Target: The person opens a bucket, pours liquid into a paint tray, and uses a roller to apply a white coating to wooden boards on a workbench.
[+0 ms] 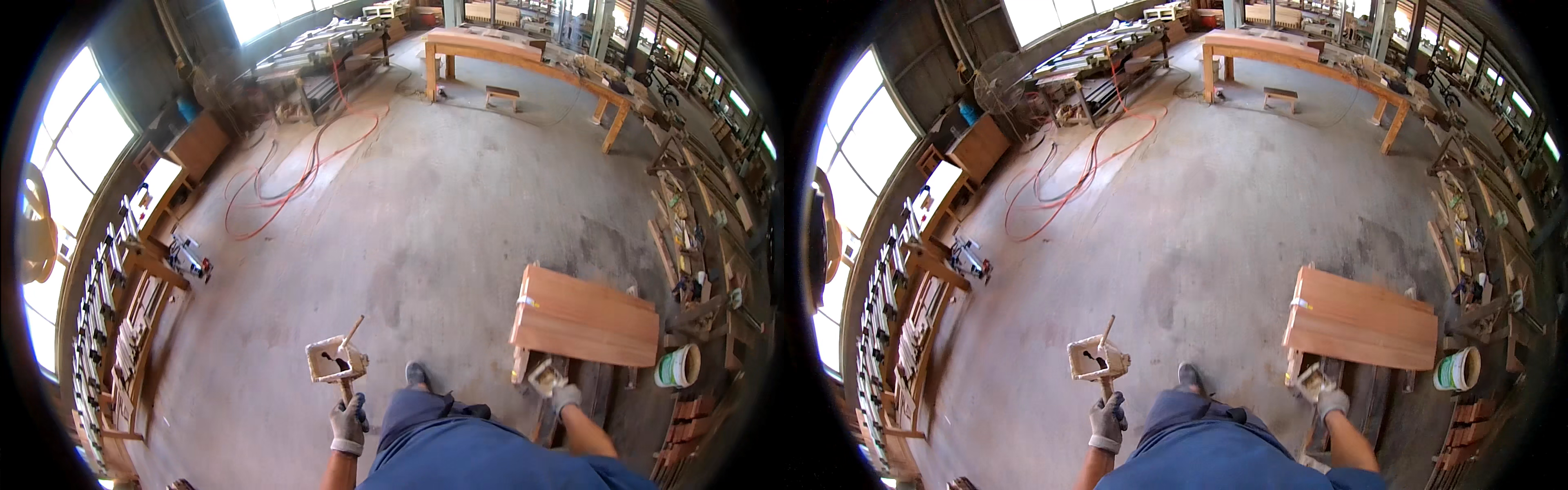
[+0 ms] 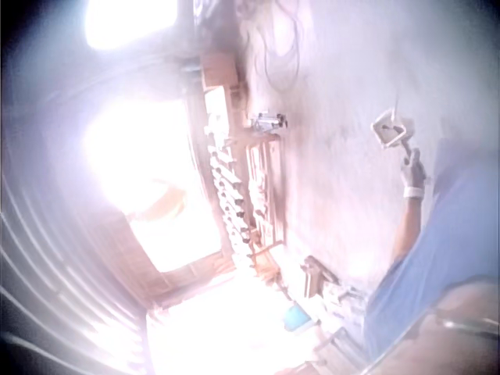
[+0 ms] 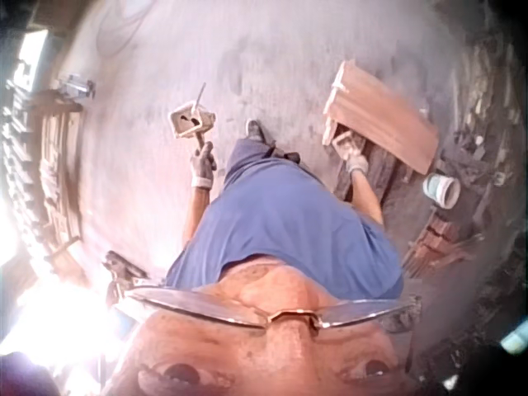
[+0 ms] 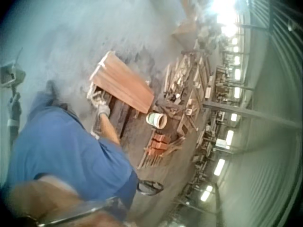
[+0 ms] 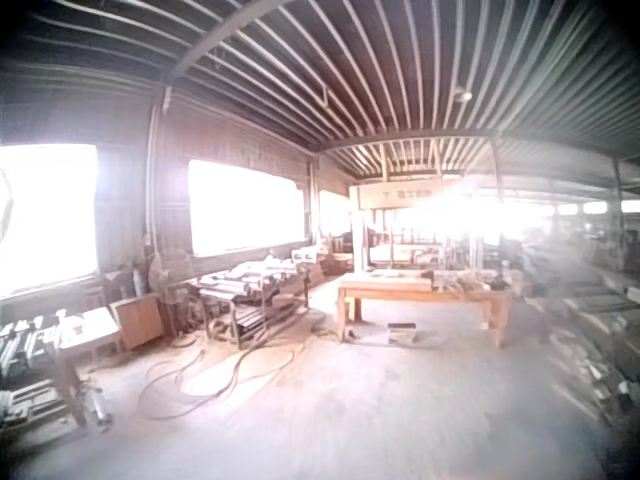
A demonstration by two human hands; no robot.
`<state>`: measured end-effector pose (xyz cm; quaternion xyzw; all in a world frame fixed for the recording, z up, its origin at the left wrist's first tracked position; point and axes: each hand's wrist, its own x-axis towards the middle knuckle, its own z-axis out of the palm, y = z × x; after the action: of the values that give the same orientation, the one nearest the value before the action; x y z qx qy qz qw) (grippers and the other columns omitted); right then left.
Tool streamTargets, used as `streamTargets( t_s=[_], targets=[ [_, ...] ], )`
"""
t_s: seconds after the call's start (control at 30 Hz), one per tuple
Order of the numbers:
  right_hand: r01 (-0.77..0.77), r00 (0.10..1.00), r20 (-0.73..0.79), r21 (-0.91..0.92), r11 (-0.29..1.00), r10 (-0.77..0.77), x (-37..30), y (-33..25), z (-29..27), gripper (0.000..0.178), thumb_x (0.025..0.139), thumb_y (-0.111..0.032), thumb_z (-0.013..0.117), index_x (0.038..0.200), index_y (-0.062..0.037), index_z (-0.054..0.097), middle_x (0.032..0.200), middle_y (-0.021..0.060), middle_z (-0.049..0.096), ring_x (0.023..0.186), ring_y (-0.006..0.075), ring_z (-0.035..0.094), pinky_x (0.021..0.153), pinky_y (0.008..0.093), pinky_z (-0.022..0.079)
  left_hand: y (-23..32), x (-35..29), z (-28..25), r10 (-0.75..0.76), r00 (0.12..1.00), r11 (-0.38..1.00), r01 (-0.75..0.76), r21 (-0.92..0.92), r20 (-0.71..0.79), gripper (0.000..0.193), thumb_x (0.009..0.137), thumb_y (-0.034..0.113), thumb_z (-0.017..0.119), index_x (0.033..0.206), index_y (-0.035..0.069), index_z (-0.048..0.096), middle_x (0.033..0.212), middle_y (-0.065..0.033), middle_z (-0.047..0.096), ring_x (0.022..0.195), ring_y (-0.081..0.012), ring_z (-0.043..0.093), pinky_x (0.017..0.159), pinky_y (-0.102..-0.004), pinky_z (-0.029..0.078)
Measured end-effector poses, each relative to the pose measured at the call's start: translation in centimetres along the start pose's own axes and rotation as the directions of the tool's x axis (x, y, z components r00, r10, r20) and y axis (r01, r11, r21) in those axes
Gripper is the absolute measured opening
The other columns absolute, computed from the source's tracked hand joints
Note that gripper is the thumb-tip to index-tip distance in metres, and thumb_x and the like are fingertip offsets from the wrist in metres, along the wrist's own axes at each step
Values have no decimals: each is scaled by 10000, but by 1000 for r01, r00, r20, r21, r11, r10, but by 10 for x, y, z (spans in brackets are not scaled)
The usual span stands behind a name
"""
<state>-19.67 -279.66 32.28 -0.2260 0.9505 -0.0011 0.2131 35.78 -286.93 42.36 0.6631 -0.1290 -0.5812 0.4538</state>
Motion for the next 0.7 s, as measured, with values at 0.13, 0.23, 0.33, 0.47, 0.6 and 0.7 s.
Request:
streamTargets(
  t_s=[0.13,0.23,0.33,0.47,0.6,0.7],
  targets=[
    [-267,957,121,13,964,264,-6,-5,18,507,931,-415,619,1112,32,771,1153,318,715,1140,453,690,987,489,548,87,67,76,10,997,998,-15,61,79,223,944,227,751,990,50,624,589,-7,514,397,-133,446,365,-299,359],
    [-263,950,146,-102,959,276,-11,-47,16,488,890,-417,693,1172,-25,768,1216,245,731,1169,406,697,1014,457,548,140,127,130,39,992,991,-54,125,121,223,945,228,751,981,47,625,584,-6,511,391,-134,444,362,-300,358],
    [-262,940,178,-162,951,290,19,-65,25,514,891,-457,723,1139,-10,772,1197,259,731,1157,403,701,966,475,563,174,176,188,29,988,987,-53,155,150,228,942,234,758,982,45,635,585,2,508,388,-132,438,360,-300,355],
    [-282,929,200,-166,945,312,104,-159,9,499,923,-484,689,1134,-40,777,1188,214,750,1114,393,720,931,463,582,213,238,262,39,990,988,-59,143,137,197,939,190,763,924,74,605,604,6,508,418,-117,451,375,-287,367],
    [-186,971,168,84,979,171,247,-252,11,385,937,-363,649,1133,-56,775,1165,200,755,1056,404,730,912,473,582,252,281,321,0,997,994,-7,105,71,196,929,191,771,942,67,619,607,14,504,424,-113,452,373,-286,364],
    [7,995,98,-63,998,-1,327,-353,-69,390,898,-330,655,1116,-28,771,1153,244,739,1062,413,724,865,488,584,272,316,370,-16,999,997,12,74,52,188,935,191,763,975,59,635,613,17,508,439,-107,467,368,-286,361]
  ],
)
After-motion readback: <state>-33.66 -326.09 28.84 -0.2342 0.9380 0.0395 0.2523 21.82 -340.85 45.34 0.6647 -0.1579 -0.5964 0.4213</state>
